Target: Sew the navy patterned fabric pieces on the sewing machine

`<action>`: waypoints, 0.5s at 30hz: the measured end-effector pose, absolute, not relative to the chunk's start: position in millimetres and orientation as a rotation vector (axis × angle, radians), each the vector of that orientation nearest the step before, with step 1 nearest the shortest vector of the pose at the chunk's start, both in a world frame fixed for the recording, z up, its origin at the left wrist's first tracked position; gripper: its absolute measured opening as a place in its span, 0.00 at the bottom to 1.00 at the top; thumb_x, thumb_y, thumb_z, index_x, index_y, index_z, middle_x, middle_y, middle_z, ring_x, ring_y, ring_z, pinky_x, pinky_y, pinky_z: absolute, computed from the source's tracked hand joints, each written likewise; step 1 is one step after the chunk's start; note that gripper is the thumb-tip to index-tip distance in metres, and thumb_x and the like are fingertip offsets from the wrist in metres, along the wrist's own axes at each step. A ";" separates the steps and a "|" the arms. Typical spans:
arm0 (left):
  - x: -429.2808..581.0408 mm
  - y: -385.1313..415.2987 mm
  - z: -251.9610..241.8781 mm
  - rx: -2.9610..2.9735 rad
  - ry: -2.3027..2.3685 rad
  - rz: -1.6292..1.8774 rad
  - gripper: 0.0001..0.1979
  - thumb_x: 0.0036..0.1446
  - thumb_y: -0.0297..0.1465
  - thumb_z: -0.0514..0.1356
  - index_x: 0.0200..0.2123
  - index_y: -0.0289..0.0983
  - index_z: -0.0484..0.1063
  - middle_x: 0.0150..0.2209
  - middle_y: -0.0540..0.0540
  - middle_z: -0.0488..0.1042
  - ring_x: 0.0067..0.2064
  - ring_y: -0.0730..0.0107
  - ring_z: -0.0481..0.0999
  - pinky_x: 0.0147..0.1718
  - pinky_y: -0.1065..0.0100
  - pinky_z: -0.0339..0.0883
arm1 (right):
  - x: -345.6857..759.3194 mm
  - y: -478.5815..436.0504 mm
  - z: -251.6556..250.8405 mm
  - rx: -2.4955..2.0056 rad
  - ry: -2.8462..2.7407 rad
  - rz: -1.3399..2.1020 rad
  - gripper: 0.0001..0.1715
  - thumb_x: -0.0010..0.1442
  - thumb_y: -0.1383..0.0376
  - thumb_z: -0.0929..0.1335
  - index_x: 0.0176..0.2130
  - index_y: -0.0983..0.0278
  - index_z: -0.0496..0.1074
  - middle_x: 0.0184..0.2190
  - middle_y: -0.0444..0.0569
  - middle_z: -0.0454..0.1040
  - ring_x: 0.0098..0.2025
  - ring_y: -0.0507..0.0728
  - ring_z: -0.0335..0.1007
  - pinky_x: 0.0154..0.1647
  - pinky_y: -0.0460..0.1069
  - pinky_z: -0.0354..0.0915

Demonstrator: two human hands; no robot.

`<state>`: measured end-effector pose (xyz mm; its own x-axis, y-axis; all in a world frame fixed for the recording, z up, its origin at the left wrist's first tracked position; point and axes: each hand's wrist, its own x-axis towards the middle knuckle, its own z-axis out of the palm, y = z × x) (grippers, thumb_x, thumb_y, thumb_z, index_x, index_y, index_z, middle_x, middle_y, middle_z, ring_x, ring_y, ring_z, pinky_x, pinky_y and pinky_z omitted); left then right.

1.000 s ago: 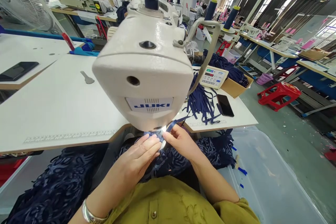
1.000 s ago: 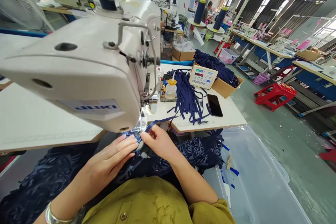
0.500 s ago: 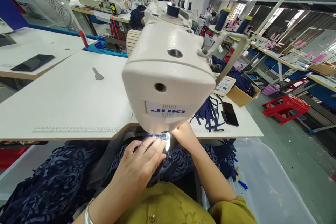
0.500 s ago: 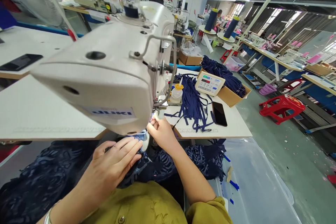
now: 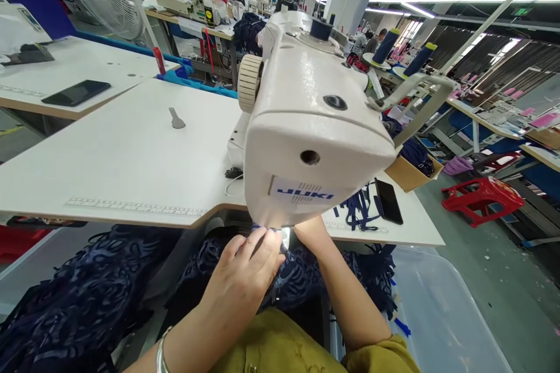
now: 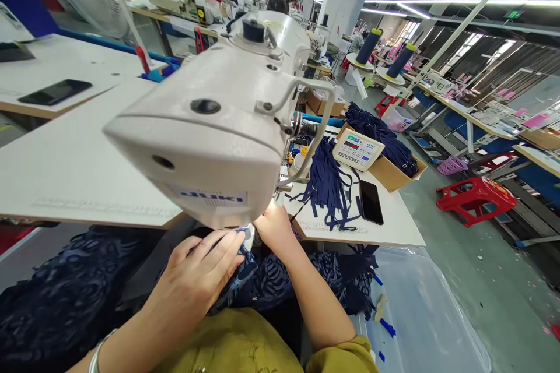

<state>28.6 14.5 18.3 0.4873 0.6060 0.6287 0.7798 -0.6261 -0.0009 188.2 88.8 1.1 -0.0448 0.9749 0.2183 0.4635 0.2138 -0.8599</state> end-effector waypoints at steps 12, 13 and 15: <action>28.5 12.7 16.4 -2.443 -1.186 -0.845 0.12 0.64 0.28 0.54 0.48 0.35 0.73 0.47 0.44 0.77 0.46 0.64 0.74 0.44 0.61 0.57 | 186.1 88.5 3.3 -1.410 -1.647 0.803 0.07 0.55 0.63 0.65 0.33 0.61 0.73 0.32 0.50 0.78 0.39 0.59 0.72 0.50 0.55 0.66; 27.8 12.5 16.4 -2.431 -1.186 -0.845 0.12 0.63 0.28 0.54 0.48 0.34 0.73 0.46 0.44 0.77 0.46 0.63 0.74 0.43 0.61 0.57 | 186.6 89.1 3.1 -1.402 -1.665 0.803 0.08 0.56 0.63 0.65 0.34 0.61 0.74 0.33 0.50 0.78 0.40 0.59 0.72 0.51 0.55 0.66; 26.3 12.5 16.9 -2.411 -1.197 -0.844 0.12 0.64 0.28 0.54 0.48 0.34 0.73 0.45 0.43 0.77 0.45 0.62 0.74 0.43 0.61 0.57 | 187.5 90.4 3.7 -1.367 -1.702 0.793 0.10 0.56 0.64 0.65 0.37 0.61 0.74 0.39 0.51 0.78 0.44 0.60 0.71 0.53 0.56 0.65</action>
